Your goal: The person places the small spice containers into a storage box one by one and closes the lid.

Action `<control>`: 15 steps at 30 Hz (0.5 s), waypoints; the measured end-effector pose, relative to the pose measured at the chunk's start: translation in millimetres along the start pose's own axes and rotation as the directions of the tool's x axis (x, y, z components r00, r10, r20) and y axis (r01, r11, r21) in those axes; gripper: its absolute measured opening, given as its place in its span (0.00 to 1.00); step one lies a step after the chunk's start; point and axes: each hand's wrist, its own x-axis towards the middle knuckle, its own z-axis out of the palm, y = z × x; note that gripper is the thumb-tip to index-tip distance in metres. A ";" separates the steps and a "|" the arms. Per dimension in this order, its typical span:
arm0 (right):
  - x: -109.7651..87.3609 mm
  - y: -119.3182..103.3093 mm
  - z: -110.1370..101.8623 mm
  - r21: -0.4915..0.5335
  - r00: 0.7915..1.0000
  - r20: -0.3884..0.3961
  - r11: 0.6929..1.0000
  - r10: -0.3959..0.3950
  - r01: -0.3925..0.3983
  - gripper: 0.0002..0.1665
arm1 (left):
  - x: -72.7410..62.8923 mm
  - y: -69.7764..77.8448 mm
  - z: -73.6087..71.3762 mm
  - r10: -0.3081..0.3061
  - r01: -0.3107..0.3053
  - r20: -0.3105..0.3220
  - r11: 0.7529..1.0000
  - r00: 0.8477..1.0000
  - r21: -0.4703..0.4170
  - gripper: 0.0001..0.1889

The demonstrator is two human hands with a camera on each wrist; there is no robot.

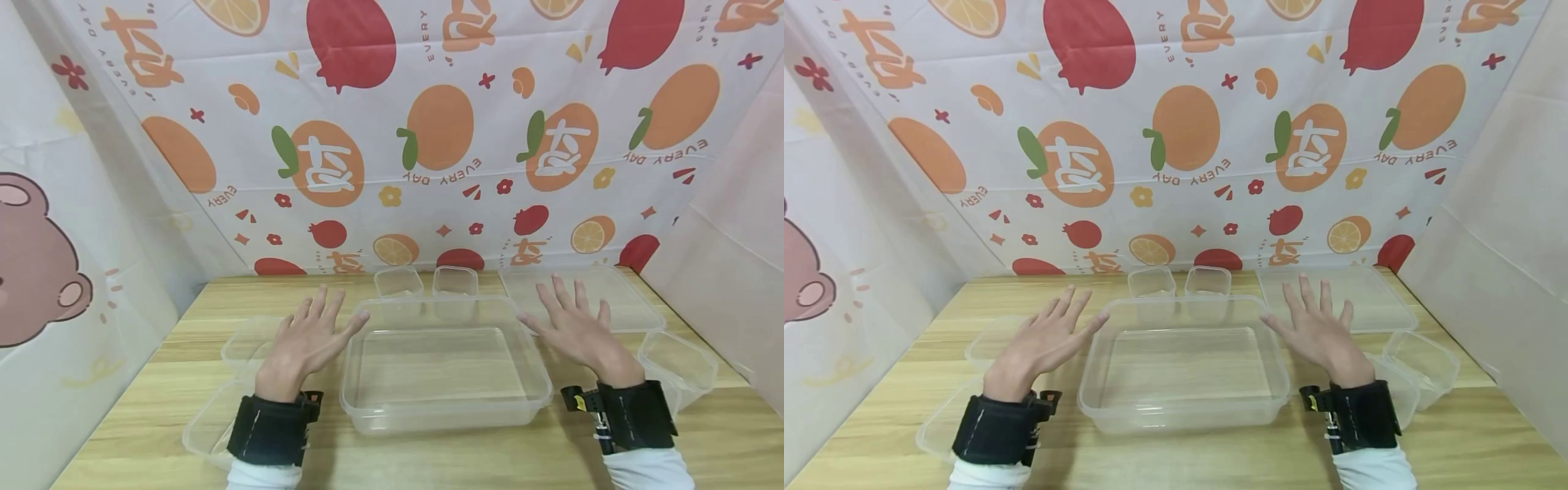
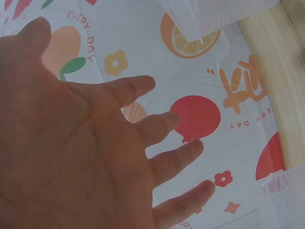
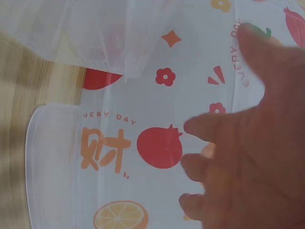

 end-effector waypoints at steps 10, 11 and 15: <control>-0.5 0.8 -3.3 -0.025 0.983 -0.159 0.995 -0.095 0.092 0.43 | 4.4 0.2 3.6 0.158 -0.135 -0.219 0.984 0.963 0.115 0.41; -0.7 0.9 -3.1 -0.028 0.982 -0.165 0.995 -0.096 0.092 0.43 | 4.6 0.4 3.8 0.168 -0.141 -0.238 0.982 0.957 0.126 0.40; -0.8 0.5 -1.8 -0.041 0.972 -0.208 0.994 -0.109 0.103 0.38 | 5.5 1.0 3.9 0.188 -0.155 -0.273 0.978 0.943 0.139 0.38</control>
